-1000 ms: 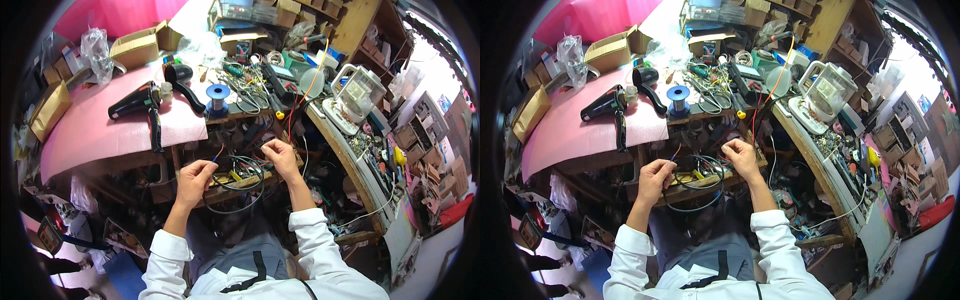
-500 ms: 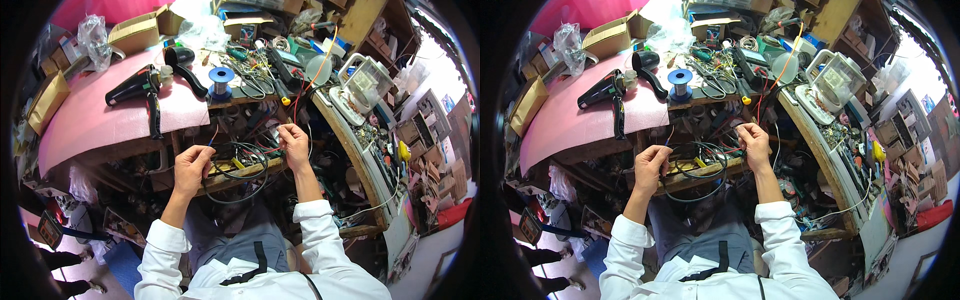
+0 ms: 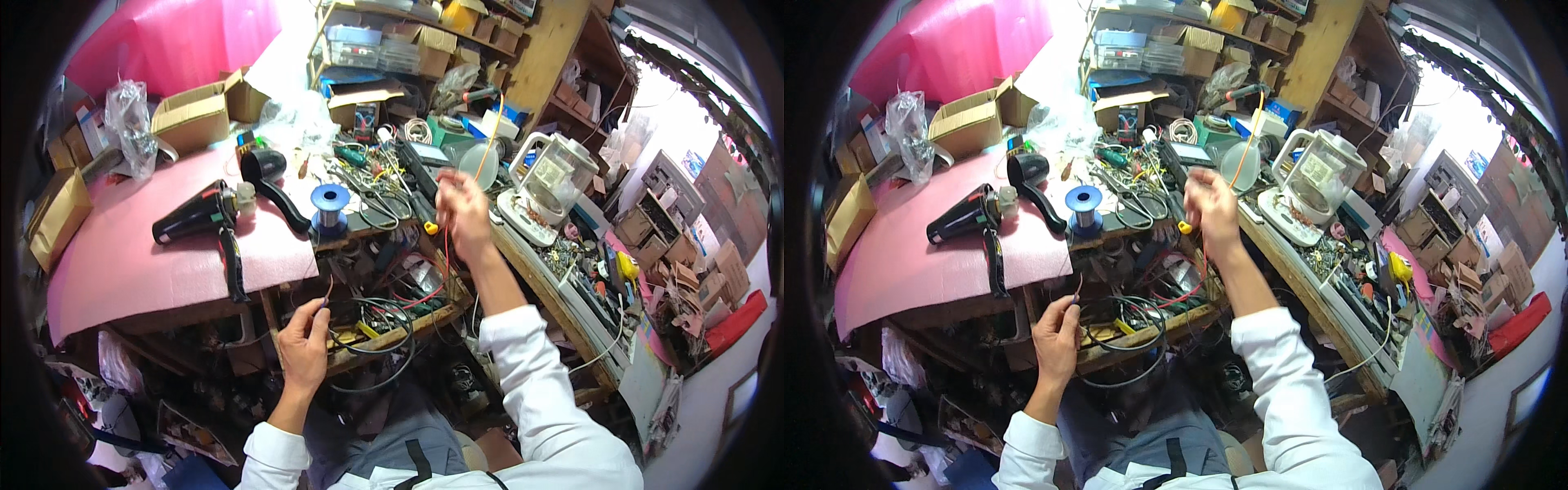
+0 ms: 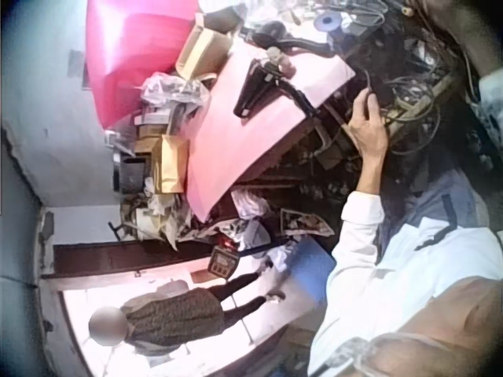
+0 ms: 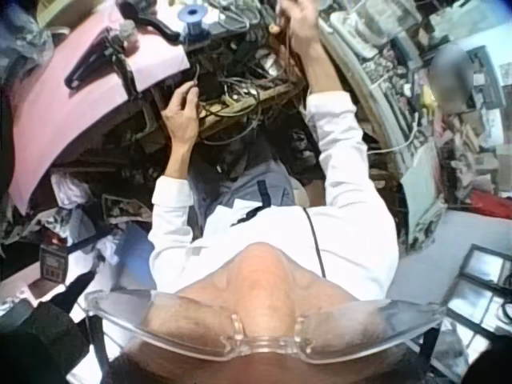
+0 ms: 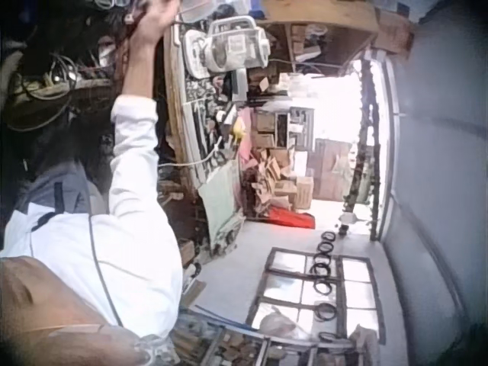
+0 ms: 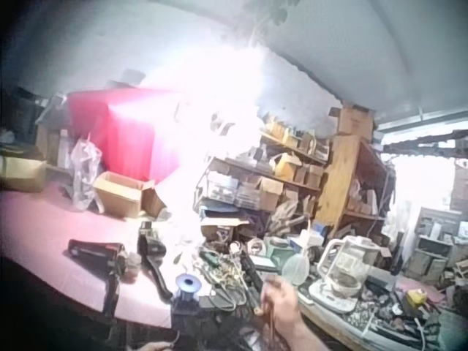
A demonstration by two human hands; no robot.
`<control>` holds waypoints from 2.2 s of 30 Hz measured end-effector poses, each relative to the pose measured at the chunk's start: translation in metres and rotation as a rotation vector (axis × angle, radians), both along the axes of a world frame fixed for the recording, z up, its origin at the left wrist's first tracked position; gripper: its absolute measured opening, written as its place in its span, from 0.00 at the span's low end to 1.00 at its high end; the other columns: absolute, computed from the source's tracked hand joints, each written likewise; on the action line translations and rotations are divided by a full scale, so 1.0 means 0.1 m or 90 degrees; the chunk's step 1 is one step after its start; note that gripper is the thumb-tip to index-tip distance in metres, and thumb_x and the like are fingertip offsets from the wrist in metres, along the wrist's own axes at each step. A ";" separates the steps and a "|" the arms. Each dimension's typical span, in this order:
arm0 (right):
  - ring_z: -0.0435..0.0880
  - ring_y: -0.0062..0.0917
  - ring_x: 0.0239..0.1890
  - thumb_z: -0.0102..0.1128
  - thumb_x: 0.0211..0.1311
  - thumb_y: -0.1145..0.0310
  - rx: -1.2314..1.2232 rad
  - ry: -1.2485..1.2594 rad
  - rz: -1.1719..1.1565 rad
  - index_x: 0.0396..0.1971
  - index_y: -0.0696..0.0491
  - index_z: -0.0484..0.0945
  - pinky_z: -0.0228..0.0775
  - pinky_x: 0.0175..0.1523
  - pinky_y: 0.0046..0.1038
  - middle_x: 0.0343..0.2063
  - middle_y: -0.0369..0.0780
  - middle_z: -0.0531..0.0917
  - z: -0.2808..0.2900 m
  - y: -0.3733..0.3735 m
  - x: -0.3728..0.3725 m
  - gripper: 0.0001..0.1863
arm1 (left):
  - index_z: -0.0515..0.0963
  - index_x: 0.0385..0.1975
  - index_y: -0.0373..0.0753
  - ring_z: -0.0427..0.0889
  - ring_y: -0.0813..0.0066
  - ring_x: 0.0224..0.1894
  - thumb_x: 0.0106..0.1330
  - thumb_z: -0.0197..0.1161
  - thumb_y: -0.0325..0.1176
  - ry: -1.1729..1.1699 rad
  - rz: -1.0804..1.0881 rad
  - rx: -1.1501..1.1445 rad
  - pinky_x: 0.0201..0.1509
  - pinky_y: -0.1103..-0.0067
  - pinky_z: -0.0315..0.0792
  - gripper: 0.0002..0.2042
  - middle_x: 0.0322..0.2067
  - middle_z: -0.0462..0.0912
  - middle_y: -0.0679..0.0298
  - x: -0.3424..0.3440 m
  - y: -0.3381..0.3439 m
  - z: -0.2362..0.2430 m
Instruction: The person uses a soldering iron to join wires to a small motor assembly. They hold the wires in one hand and apply the soldering iron with the other, melting solder onto the connection points.
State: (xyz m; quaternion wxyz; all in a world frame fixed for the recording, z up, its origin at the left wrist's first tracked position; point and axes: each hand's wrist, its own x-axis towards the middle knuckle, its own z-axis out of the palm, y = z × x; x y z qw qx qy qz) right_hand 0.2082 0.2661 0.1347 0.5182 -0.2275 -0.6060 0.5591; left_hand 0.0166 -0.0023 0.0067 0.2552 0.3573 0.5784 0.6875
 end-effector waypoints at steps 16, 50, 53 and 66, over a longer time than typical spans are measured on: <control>0.87 0.35 0.32 0.63 0.79 0.58 -0.161 0.142 -0.210 0.51 0.61 0.72 0.86 0.36 0.40 0.38 0.48 0.83 1.29 2.85 -0.19 0.20 | 0.86 0.51 0.33 0.92 0.66 0.39 0.75 0.68 0.28 0.164 -0.018 -0.022 0.44 0.75 0.81 0.10 0.38 0.92 0.50 0.02 0.00 0.08; 0.88 0.29 0.30 0.57 0.75 0.60 -0.107 0.260 0.038 0.44 0.57 0.81 0.79 0.29 0.29 0.34 0.45 0.89 -1.14 -1.57 0.62 0.14 | 0.88 0.51 0.37 0.66 0.89 0.30 0.61 0.80 0.25 0.229 -0.088 0.056 0.34 0.87 0.65 0.17 0.39 0.72 0.73 -0.07 -0.01 0.00; 0.86 0.28 0.27 0.56 0.75 0.60 -0.130 0.267 0.021 0.44 0.56 0.81 0.78 0.28 0.29 0.31 0.44 0.88 -1.12 -1.56 0.62 0.14 | 0.88 0.52 0.34 0.81 0.76 0.37 0.65 0.77 0.28 0.311 -0.109 0.059 0.40 0.79 0.75 0.16 0.41 0.82 0.63 -0.02 0.03 -0.03; 0.79 0.17 0.17 0.67 0.72 0.67 -0.176 0.234 0.069 0.38 0.54 0.82 0.75 0.22 0.21 0.26 0.38 0.86 -1.22 -1.25 0.24 0.07 | 0.87 0.41 0.34 0.72 0.91 0.31 0.75 0.70 0.31 0.089 0.006 0.034 0.35 0.86 0.68 0.06 0.29 0.80 0.78 -0.01 0.14 0.11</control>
